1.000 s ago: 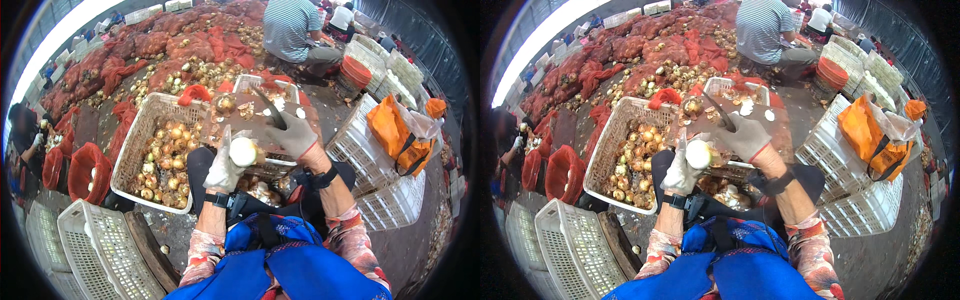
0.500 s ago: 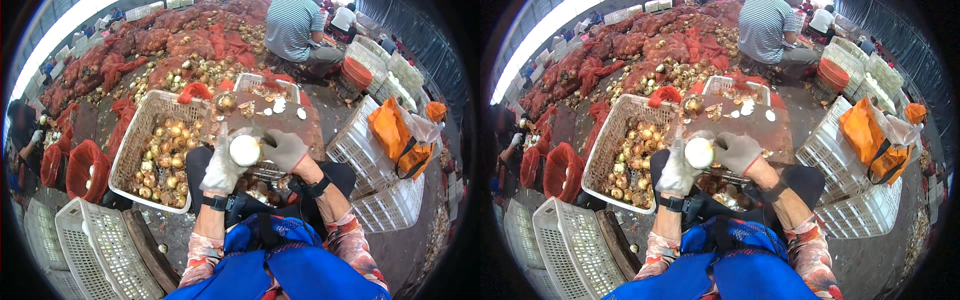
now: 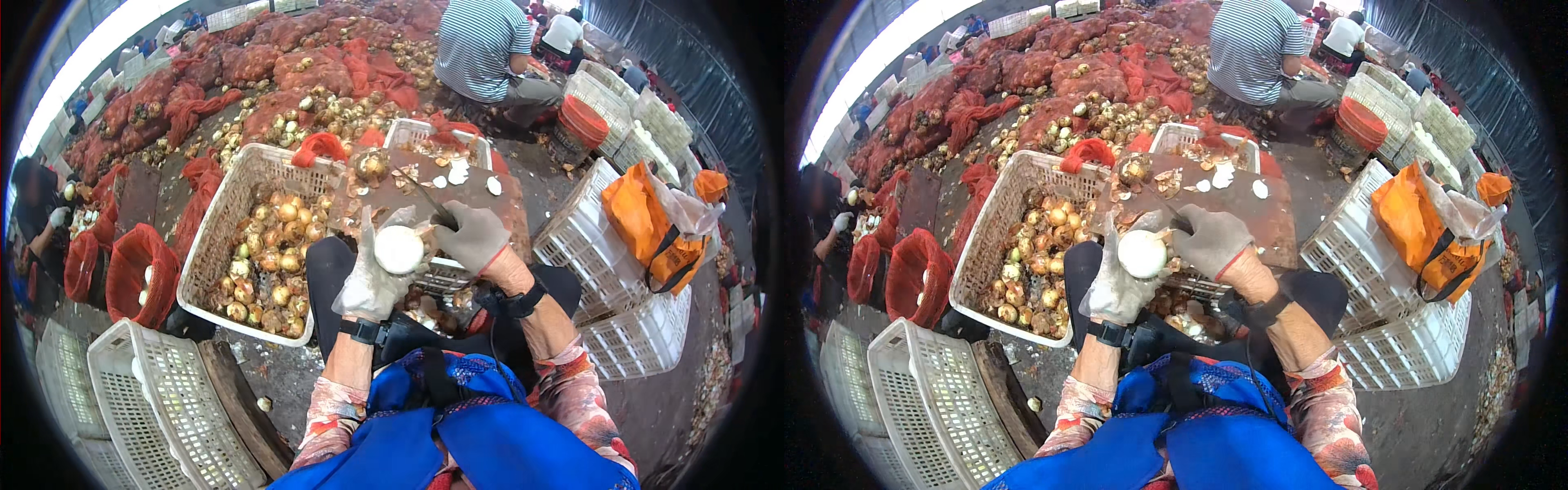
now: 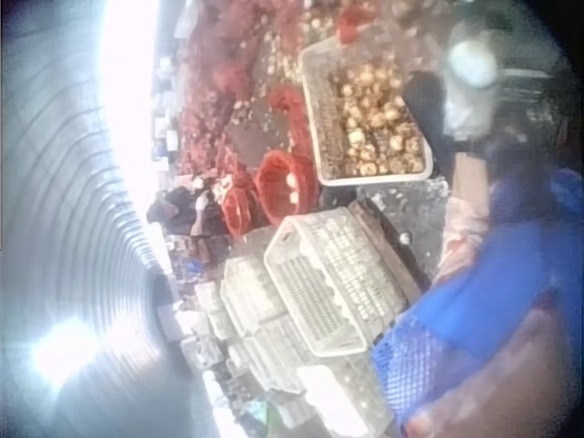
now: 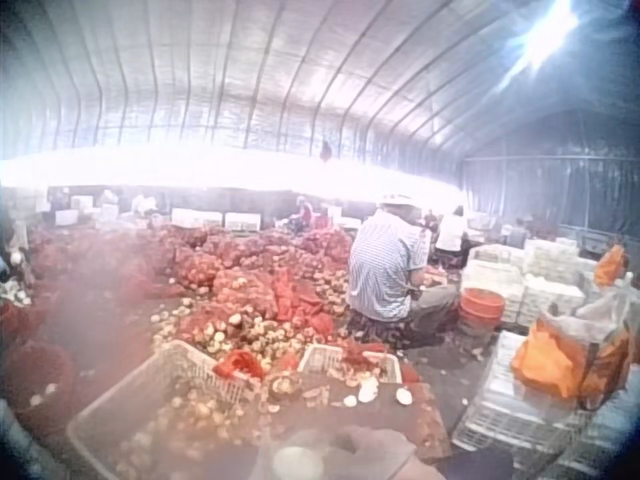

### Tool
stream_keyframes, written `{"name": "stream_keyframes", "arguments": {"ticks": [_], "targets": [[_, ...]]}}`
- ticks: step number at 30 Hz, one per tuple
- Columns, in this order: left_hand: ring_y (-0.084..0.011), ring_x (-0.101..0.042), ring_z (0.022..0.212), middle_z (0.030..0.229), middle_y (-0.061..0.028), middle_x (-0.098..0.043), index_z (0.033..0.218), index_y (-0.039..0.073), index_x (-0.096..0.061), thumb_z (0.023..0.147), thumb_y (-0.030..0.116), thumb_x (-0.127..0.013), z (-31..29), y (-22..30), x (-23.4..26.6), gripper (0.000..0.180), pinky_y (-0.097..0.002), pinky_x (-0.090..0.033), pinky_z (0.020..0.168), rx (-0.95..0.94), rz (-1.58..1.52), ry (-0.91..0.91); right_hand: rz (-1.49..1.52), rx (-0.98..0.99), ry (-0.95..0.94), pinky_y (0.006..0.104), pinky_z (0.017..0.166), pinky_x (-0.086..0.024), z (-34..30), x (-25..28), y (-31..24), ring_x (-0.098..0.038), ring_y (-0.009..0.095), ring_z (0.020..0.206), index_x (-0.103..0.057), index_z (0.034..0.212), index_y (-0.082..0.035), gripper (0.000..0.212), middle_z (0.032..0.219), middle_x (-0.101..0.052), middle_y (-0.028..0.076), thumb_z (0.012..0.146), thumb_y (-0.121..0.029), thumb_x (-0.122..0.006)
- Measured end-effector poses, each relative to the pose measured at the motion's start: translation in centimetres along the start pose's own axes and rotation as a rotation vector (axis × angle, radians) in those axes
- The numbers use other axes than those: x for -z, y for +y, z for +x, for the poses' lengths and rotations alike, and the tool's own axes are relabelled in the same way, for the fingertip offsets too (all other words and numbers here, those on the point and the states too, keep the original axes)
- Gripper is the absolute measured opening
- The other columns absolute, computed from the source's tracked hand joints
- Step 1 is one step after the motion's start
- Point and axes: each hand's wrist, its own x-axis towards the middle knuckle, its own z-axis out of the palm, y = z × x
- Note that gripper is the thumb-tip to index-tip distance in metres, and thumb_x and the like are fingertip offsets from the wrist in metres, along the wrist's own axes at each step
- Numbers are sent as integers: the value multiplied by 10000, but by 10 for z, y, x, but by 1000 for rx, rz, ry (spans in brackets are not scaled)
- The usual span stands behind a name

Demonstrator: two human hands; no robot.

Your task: Peeling and trimming the ends of onions using a small knife.

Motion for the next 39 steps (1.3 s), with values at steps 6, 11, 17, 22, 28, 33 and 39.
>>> {"name": "stream_keyframes", "arguments": {"ticks": [6, 11, 17, 22, 28, 33, 39], "targets": [[-335, -589, 1124, 1268, -213, -563, 1346, 51, -445, 892, 612, -520, -5, 2, -5, 725, -389, -565, 776, -36, 1, 41, 14, 0, 84, 417, 786, -512, -1, 14, 8, -665, 358, 871, -663, 1020, -43, 330, 909, -688, 190, 848, -313, -584], [-341, -534, 1206, 1303, -220, -529, 1362, 28, -428, 882, 567, -576, -6, 9, -2, 737, -383, -565, 801, -60, 2, 49, -106, -117, 38, 433, 793, -507, 5, 16, 48, -651, 376, 907, -644, 1048, -30, 358, 944, -678, 210, 885, -340, -572], [-324, -515, 1235, 1313, -181, -529, 1360, 13, -425, 855, 549, -622, -1, 6, 6, 762, -404, -550, 837, -155, -10, 78, -104, -205, -108, 420, 830, -478, -5, -15, 71, -634, 376, 973, -633, 1100, -16, 376, 993, -654, 236, 923, -330, -528], [-311, -509, 1244, 1254, -158, -569, 1273, 20, -510, 861, 570, -608, -3, 19, 1, 694, -391, -546, 847, -103, -115, 52, 520, -259, 3, 317, 650, -498, 16, 46, 20, -620, 176, 714, -620, 1072, 25, 382, 833, -653, 126, 858, -291, -628], [-340, -497, 1250, 1292, -199, -527, 1329, -9, -431, 869, 559, -602, 2, 19, -7, 750, -427, -533, 914, -104, -184, 66, -110, -204, -17, 378, 789, -505, -19, -43, 86, -644, 358, 892, -599, 1202, -89, 415, 988, -671, 163, 830, -264, -652], [-317, -508, 1241, 1285, -201, -544, 1363, 3, -423, 860, 547, -624, -4, 20, 0, 767, -390, -539, 858, -165, -119, 40, 179, -35, 96, 363, 814, -503, -11, 21, -4, -656, 293, 896, -579, 1212, -53, 473, 987, -662, 172, 804, -266, -687], [-296, -541, 1188, 1278, -156, -558, 1324, 6, -457, 892, 498, -609, 1, 12, -11, 672, -397, -523, 875, -226, 5, 175, 0, -77, 20, 400, 756, -526, -38, -38, 37, -666, 340, 885, -644, 1102, -73, 378, 918, -682, 177, 802, -302, -664]]}}
